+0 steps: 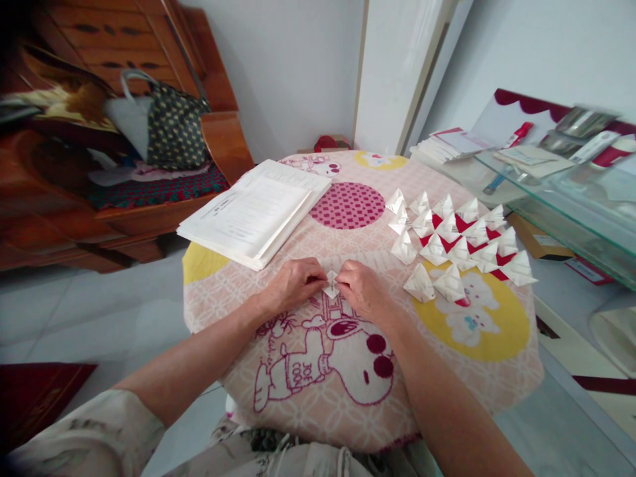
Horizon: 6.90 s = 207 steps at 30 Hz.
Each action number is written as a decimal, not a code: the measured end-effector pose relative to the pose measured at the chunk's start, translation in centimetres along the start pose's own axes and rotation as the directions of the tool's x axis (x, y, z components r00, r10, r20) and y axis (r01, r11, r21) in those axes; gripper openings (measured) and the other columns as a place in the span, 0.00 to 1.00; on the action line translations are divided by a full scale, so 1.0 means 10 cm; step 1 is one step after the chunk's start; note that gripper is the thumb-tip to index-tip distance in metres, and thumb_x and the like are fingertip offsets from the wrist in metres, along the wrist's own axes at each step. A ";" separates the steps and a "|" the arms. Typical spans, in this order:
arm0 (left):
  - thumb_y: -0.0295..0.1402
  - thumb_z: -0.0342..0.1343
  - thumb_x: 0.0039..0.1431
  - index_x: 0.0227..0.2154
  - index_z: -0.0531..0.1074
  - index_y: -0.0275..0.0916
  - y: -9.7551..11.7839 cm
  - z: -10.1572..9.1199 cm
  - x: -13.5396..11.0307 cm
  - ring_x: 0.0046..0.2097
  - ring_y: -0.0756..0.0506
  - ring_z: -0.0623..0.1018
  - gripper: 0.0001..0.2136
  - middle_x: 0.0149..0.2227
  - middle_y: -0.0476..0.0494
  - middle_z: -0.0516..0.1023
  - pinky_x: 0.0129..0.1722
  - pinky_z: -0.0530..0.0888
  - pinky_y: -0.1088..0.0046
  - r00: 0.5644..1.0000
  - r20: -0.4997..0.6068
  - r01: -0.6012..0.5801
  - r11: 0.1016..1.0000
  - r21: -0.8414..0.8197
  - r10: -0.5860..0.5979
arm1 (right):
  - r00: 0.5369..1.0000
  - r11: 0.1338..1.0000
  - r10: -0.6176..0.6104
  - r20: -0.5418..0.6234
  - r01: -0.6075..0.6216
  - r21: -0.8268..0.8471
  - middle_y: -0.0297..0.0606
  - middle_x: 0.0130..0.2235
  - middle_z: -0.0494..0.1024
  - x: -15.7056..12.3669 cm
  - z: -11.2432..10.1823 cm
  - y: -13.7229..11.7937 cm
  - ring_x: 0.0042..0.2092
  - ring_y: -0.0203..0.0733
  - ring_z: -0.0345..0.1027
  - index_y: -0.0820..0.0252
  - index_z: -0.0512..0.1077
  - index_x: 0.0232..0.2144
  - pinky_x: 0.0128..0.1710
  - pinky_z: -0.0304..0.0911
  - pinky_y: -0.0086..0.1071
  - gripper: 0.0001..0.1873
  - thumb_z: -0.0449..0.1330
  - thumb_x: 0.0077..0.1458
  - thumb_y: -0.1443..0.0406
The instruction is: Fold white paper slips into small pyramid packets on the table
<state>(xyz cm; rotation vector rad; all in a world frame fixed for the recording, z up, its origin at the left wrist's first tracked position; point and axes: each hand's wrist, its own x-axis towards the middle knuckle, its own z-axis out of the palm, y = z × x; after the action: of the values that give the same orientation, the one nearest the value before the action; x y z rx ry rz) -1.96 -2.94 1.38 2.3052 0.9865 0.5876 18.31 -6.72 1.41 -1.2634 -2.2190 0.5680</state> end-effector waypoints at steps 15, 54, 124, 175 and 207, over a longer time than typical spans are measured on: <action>0.30 0.61 0.51 0.17 0.76 0.37 -0.14 -0.09 0.17 0.21 0.53 0.62 0.09 0.14 0.53 0.66 0.25 0.56 0.75 0.981 0.047 0.192 0.966 -0.171 -0.186 | 0.960 0.959 0.275 -0.050 -0.278 -0.047 0.36 0.23 0.76 0.10 -0.02 0.06 0.26 0.38 0.66 0.59 0.76 0.20 0.27 0.54 0.31 0.11 0.61 0.54 0.67; 0.32 0.58 0.53 0.28 0.81 0.35 0.03 -0.07 0.20 0.27 0.50 0.72 0.08 0.26 0.44 0.80 0.29 0.63 0.74 0.941 0.056 0.315 0.923 0.223 -0.334 | 0.876 0.877 0.479 0.054 -0.474 -0.085 0.32 0.21 0.72 0.29 -0.07 0.06 0.25 0.35 0.64 0.61 0.73 0.20 0.25 0.53 0.29 0.07 0.65 0.47 0.65; 0.30 0.54 0.57 0.39 0.79 0.37 -0.11 -0.15 0.17 0.27 0.52 0.73 0.11 0.26 0.49 0.78 0.31 0.68 0.76 0.966 0.098 0.252 0.960 -0.120 -0.241 | 0.885 0.882 0.465 -0.020 -0.461 0.100 0.30 0.20 0.72 0.27 0.01 0.02 0.24 0.34 0.63 0.60 0.73 0.22 0.25 0.54 0.28 0.04 0.66 0.43 0.70; 0.23 0.53 0.57 0.41 0.66 0.38 -0.01 0.01 -0.06 0.36 0.49 0.72 0.10 0.35 0.48 0.74 0.37 0.69 0.72 0.981 0.054 -0.191 0.977 0.090 0.187 | 0.980 0.960 0.060 0.188 -0.004 -0.281 0.41 0.37 0.75 -0.02 -0.08 -0.17 0.40 0.42 0.69 0.62 0.76 0.34 0.41 0.61 0.33 0.02 0.63 0.55 0.69; 0.31 0.56 0.59 0.28 0.79 0.36 0.07 0.04 0.05 0.29 0.50 0.72 0.08 0.28 0.46 0.78 0.31 0.64 0.74 0.993 -0.014 0.119 0.981 0.151 -0.119 | 0.993 0.993 0.094 0.068 -0.088 -0.077 0.36 0.29 0.73 0.00 -0.16 0.11 0.31 0.37 0.65 0.61 0.77 0.25 0.32 0.56 0.31 0.11 0.60 0.59 0.68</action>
<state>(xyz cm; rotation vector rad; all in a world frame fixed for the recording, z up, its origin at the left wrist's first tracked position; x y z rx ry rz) -1.05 -3.07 1.62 2.3562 1.1991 0.4838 19.96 -6.04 2.00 -1.4084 -2.2685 0.5793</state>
